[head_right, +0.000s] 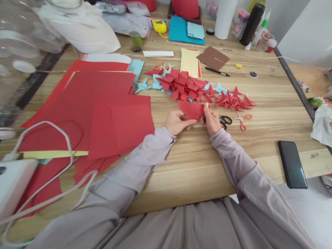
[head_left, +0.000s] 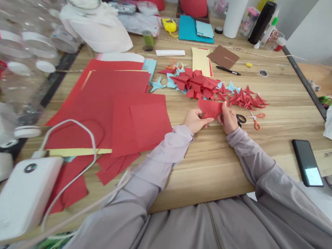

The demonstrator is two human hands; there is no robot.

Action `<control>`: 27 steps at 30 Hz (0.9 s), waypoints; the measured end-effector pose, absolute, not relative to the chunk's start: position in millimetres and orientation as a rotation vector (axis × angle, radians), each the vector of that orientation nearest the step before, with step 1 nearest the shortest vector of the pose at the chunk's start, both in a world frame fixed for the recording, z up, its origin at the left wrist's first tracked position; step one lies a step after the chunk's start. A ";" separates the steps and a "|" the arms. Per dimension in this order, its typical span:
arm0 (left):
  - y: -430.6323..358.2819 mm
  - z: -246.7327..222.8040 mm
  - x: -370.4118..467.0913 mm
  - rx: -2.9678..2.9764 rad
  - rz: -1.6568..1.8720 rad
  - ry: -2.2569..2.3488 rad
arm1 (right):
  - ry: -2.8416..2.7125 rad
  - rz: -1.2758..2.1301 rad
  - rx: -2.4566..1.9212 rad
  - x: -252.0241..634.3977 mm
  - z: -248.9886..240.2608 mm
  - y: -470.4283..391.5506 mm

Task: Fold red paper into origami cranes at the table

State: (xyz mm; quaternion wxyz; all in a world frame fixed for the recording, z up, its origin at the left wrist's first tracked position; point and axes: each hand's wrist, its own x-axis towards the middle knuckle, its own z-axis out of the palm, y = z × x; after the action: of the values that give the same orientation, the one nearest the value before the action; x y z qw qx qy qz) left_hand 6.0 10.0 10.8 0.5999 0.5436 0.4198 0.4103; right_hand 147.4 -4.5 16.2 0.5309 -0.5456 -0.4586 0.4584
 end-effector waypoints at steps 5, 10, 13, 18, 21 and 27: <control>10.6 8.7 5.2 1.253 0.947 0.972 | -1.114 1.110 -1.300 150.0 15.8 -2.7; 9.6 12.9 6.9 1.192 1.001 0.928 | -1.215 1.159 -1.203 149.4 22.2 -5.6; 9.3 16.0 6.3 1.212 0.955 0.932 | -1.236 1.175 -1.186 147.4 26.9 -8.2; 9.6 16.0 5.7 1.218 0.918 0.960 | -1.150 1.215 -1.173 147.2 27.6 -8.4; 9.4 15.2 6.7 1.173 0.998 0.950 | -1.111 1.209 -1.166 148.1 24.7 -7.3; 10.5 14.6 5.9 1.106 1.083 1.061 | -1.206 1.156 -1.234 148.3 23.5 -6.9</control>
State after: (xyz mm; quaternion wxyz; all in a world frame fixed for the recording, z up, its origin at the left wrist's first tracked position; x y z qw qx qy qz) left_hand 5.9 10.5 14.6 0.5912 0.4755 0.4558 0.4654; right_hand 148.3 -6.9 23.5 0.5076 -0.5118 -0.5003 0.4797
